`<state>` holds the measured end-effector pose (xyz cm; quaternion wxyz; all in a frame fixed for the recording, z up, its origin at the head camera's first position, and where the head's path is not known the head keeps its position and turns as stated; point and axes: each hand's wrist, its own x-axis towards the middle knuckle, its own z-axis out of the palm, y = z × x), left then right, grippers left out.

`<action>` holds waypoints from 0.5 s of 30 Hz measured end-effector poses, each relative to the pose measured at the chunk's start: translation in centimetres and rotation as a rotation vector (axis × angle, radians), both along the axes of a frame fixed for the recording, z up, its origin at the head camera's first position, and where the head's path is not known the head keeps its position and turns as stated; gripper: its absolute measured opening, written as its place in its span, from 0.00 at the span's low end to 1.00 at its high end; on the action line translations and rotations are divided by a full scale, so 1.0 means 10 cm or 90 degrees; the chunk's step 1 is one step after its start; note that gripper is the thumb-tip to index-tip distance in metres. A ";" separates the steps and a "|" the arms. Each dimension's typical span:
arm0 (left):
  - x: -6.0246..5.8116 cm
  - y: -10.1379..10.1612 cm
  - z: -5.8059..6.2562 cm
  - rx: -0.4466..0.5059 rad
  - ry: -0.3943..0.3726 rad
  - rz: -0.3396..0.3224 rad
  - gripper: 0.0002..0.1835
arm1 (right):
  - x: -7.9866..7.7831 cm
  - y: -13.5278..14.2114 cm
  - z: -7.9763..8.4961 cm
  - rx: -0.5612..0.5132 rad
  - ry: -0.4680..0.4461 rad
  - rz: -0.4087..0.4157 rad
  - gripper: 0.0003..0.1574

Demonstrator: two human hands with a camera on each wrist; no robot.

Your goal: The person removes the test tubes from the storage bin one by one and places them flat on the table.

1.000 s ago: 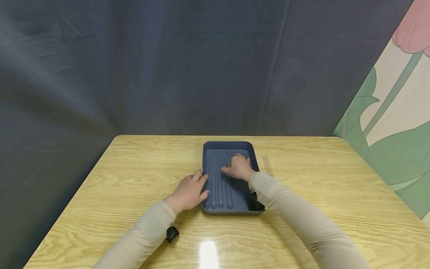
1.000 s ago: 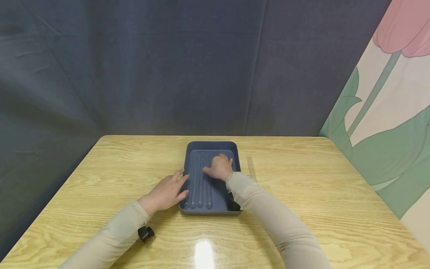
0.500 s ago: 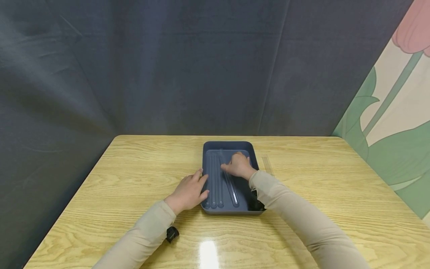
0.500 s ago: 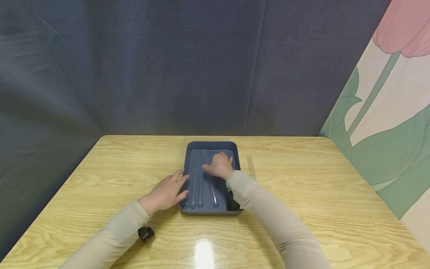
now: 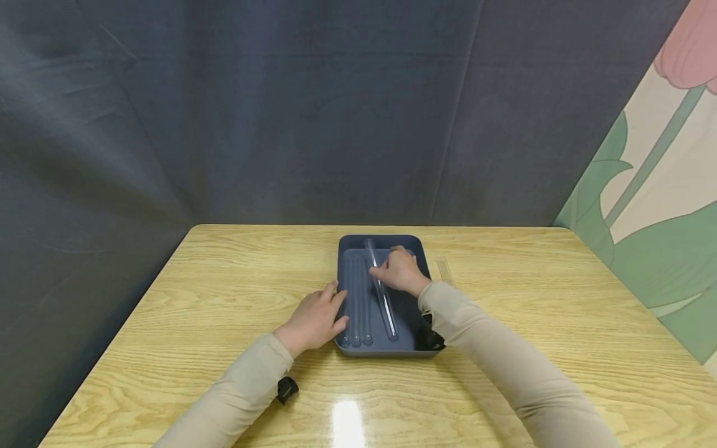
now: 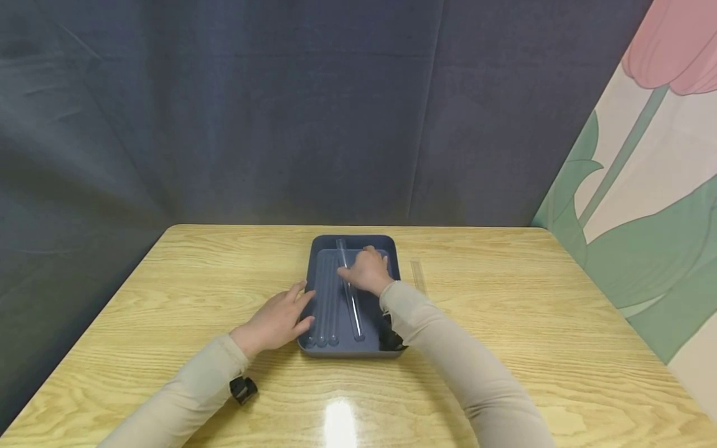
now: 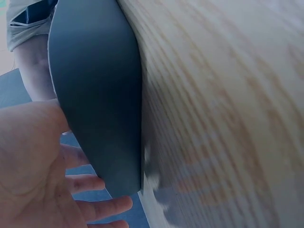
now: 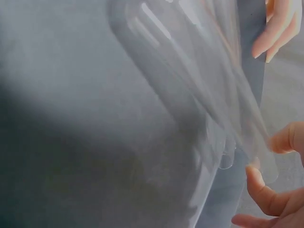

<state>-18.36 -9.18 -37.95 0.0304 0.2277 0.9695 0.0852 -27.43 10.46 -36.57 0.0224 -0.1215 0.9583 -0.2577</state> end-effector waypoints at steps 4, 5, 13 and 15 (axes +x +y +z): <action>-0.01 0.00 0.00 0.001 0.001 0.001 0.29 | 0.02 0.01 0.05 -0.022 -0.003 0.001 0.28; -0.01 0.00 0.00 0.000 0.002 0.001 0.29 | 0.02 0.02 0.06 -0.025 -0.005 0.003 0.28; -0.02 0.00 -0.01 -0.010 0.008 0.002 0.29 | 0.04 0.03 0.11 -0.041 0.012 0.013 0.24; -0.02 0.00 -0.01 -0.010 0.007 0.002 0.29 | 0.04 0.03 0.12 -0.045 0.017 0.015 0.23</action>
